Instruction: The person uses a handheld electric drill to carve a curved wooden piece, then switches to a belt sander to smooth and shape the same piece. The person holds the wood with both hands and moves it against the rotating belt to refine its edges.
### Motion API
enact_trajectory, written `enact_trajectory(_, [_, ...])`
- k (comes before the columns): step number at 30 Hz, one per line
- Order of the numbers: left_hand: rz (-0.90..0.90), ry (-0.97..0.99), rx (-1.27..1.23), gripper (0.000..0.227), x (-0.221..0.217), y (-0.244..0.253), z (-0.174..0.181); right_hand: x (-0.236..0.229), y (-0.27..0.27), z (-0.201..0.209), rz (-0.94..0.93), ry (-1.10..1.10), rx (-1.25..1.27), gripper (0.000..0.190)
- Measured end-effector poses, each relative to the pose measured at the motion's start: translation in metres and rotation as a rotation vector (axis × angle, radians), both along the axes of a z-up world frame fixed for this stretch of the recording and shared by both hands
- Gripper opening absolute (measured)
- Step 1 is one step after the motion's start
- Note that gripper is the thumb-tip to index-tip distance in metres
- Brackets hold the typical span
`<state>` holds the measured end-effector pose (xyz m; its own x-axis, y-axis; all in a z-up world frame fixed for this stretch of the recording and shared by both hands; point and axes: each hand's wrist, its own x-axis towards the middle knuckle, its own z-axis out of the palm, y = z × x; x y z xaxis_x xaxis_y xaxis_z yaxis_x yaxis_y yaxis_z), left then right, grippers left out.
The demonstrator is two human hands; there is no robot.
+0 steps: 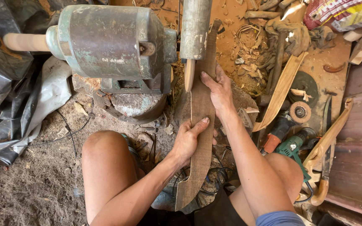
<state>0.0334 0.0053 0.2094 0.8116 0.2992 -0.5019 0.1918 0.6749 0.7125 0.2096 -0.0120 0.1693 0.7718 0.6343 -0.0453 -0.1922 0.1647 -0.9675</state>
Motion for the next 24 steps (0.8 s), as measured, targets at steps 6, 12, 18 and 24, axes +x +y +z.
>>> enact_trajectory(6, [0.005,-0.007,0.022,0.029,0.008,0.004,0.003,0.007,0.006,-0.004,-0.004,0.066,-0.044,0.066])
enact_trajectory(12, [0.000,0.005,0.024,0.027,0.014,0.008,0.007,0.013,0.012,-0.006,0.005,0.056,-0.013,0.066])
enact_trajectory(18, [0.011,-0.019,0.017,0.028,0.019,0.013,0.006,0.017,0.017,-0.006,0.018,0.036,0.010,0.063])
enact_trajectory(24, [0.011,-0.015,0.040,0.027,0.023,0.018,0.006,0.025,0.022,-0.010,0.014,-0.005,0.011,0.057])
